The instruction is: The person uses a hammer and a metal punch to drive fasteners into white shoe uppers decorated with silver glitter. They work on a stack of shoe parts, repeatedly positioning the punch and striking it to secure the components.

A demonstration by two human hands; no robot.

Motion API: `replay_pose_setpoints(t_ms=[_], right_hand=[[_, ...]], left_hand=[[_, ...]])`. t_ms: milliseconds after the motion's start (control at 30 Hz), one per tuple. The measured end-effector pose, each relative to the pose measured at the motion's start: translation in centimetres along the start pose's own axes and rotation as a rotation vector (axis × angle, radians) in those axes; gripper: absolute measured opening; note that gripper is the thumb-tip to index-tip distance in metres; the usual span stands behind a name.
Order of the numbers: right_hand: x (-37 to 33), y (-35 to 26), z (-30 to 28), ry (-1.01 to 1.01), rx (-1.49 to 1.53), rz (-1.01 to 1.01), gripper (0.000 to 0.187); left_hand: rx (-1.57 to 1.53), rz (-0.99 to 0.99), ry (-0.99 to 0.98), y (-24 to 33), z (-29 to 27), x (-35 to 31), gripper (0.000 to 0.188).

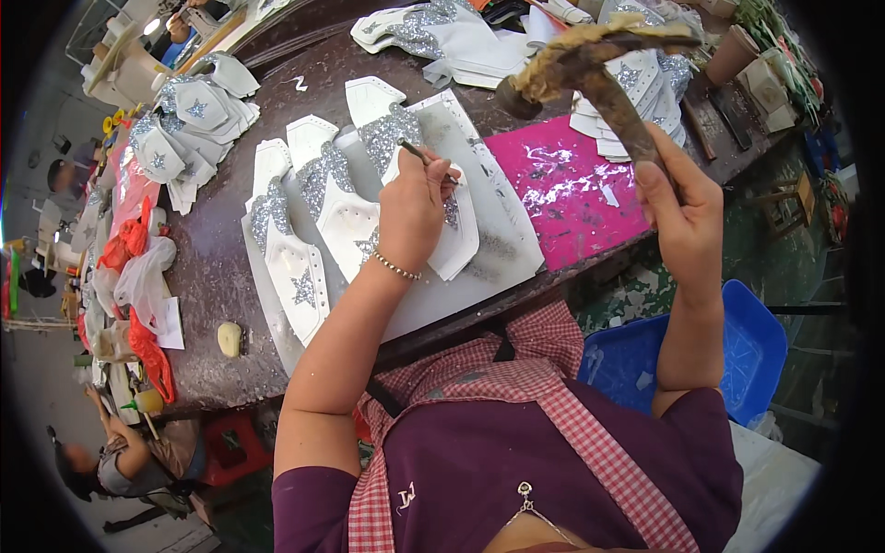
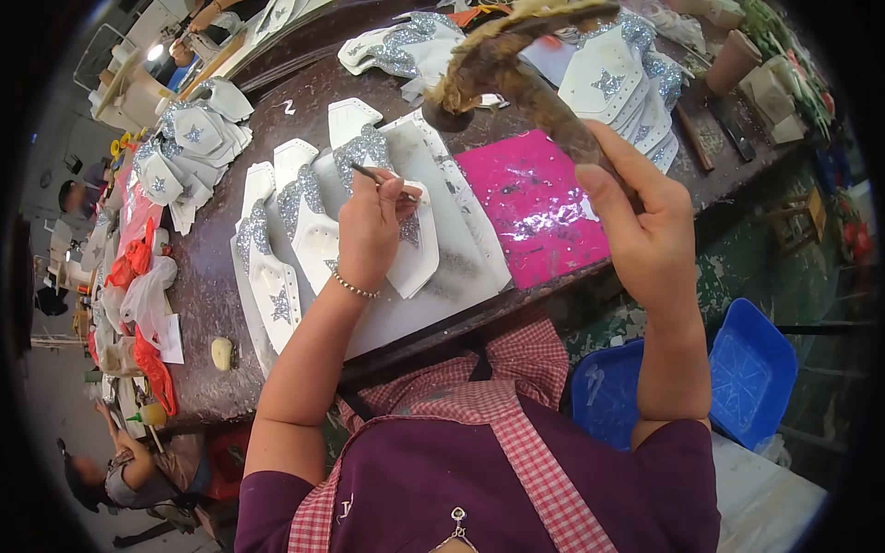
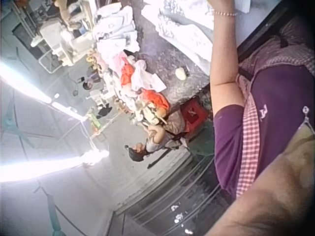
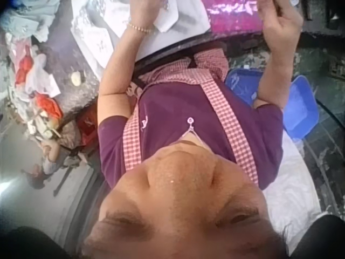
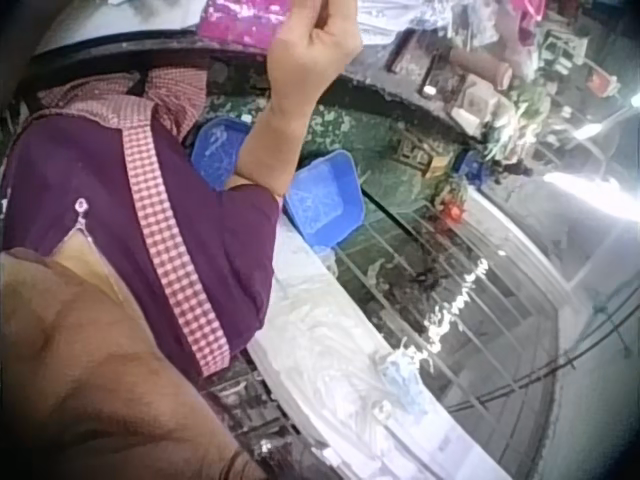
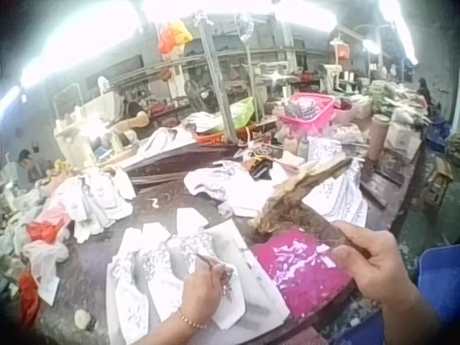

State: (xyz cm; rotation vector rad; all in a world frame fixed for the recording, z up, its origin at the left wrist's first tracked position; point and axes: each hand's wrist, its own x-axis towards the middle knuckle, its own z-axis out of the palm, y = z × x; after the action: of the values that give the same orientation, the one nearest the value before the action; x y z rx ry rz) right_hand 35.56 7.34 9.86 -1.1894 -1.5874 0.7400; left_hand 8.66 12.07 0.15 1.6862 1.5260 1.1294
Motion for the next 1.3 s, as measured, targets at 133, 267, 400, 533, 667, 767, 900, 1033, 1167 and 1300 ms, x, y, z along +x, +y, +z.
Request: replay_pose_setpoints(t_ms=[133,267,400,533,667,767,900,1033,1167,1300], right_hand=[[-0.9,0.6,-0.4,-0.010,0.002,-0.035,0.040],[-0.9,0.6,-0.2,-0.023,-0.007,-0.068,0.041],[-0.6,0.6,0.2,-0.017,0.005,-0.059,0.040],[-0.1,0.1,0.3,0.021,0.016,-0.071,0.037],[1.2,-1.2,-0.7,0.103,0.271,-0.210,0.040],[1.3,-2.4,0.1,0.118,0.531,-0.351,0.042],[0.7,0.4,1.3,-0.098,-0.137,-0.408,0.037],[0.1,-0.7,0.5,-0.130,-0.362,-0.170,0.035],[-0.8,-0.1,0.2,-0.075,-0.082,0.014,0.035],[-1.1,0.3,0.2,-0.081,0.001,0.028,0.037]], left_hand=[[-0.064,-0.006,-0.024,-0.4,-0.3,-0.4,0.017],[0.057,0.042,-0.021,-0.7,-0.3,-0.9,0.018],[0.146,0.060,-0.001,-1.0,-0.1,-0.8,0.016],[0.174,0.109,-0.033,-0.4,-0.5,-0.7,0.015],[0.208,0.177,-0.095,0.2,-1.0,-0.8,0.014],[0.288,0.223,-0.120,1.1,-0.7,-0.6,0.012],[0.361,0.272,-0.129,1.6,-0.4,-0.6,0.010],[0.223,0.151,-0.029,0.4,-0.3,-1.2,0.013],[-0.047,-0.028,-0.049,0.2,-0.6,-1.4,0.018],[0.109,0.029,-0.102,-0.3,-1.1,-1.8,0.017]])
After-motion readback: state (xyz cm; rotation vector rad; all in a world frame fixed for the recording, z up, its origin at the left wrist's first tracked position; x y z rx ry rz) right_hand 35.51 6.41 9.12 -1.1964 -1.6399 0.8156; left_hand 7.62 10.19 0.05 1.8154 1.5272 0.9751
